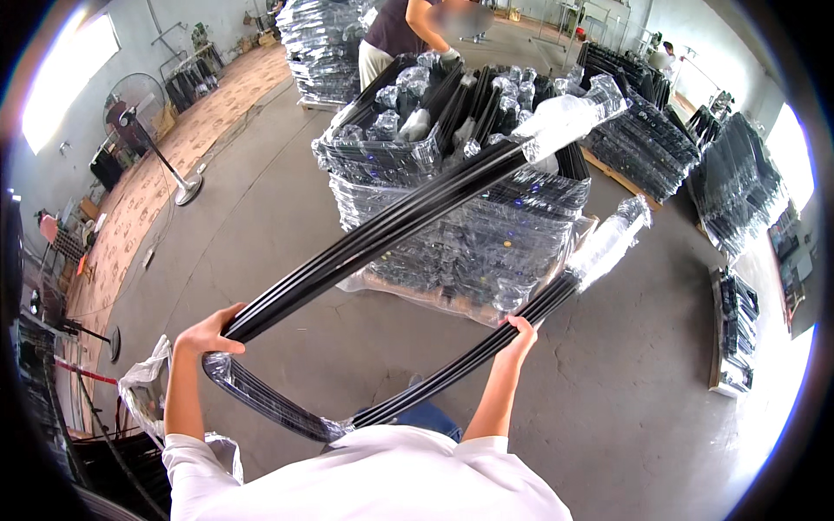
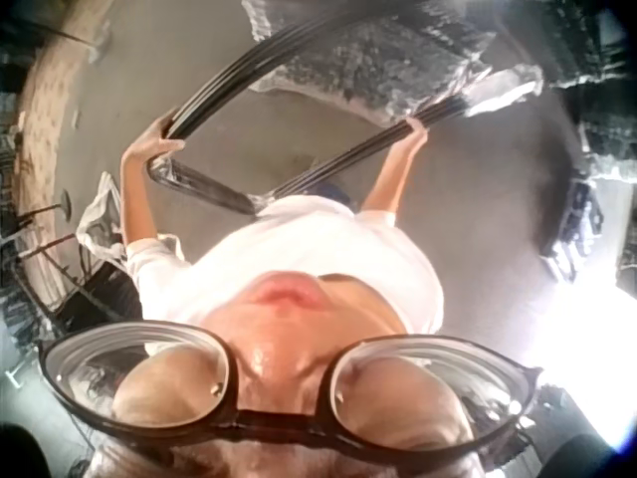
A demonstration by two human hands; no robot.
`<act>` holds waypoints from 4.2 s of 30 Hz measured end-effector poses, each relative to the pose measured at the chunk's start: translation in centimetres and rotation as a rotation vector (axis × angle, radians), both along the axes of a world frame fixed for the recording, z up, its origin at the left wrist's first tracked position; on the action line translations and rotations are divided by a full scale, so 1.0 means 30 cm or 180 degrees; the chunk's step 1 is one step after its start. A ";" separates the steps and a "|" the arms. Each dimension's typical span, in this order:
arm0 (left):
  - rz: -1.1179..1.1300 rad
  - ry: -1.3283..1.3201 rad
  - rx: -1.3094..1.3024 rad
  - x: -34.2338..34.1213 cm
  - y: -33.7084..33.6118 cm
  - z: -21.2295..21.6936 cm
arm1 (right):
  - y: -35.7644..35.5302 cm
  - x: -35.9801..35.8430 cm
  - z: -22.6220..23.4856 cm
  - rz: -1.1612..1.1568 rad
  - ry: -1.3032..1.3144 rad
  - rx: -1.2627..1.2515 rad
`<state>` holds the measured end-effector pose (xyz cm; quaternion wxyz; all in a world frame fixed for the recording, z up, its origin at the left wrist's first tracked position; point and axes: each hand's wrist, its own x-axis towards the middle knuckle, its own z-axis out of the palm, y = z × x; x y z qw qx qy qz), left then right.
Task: The person carries stacks of black metal frames wrapped in plastic and places them onto a pallet. They then retrieve a roll of clear plastic wrap and begin wrapping a stack of metal frames, rotating the stack to secure the plastic around the items.
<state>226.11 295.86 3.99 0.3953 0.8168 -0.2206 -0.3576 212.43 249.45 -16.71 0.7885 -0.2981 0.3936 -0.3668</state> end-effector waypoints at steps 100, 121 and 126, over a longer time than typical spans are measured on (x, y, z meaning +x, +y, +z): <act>-0.3656 -0.3595 -0.0454 1.976 -1.322 0.083 | -0.598 1.320 0.656 0.2116 0.4406 -0.4114; 0.1049 0.1915 -0.1876 2.394 -0.737 -0.368 | 0.007 1.987 0.506 0.2719 0.4248 -0.3447; 0.1414 0.1896 -0.1574 2.395 -0.703 -0.498 | 0.080 1.983 0.412 0.2625 0.4320 -0.3215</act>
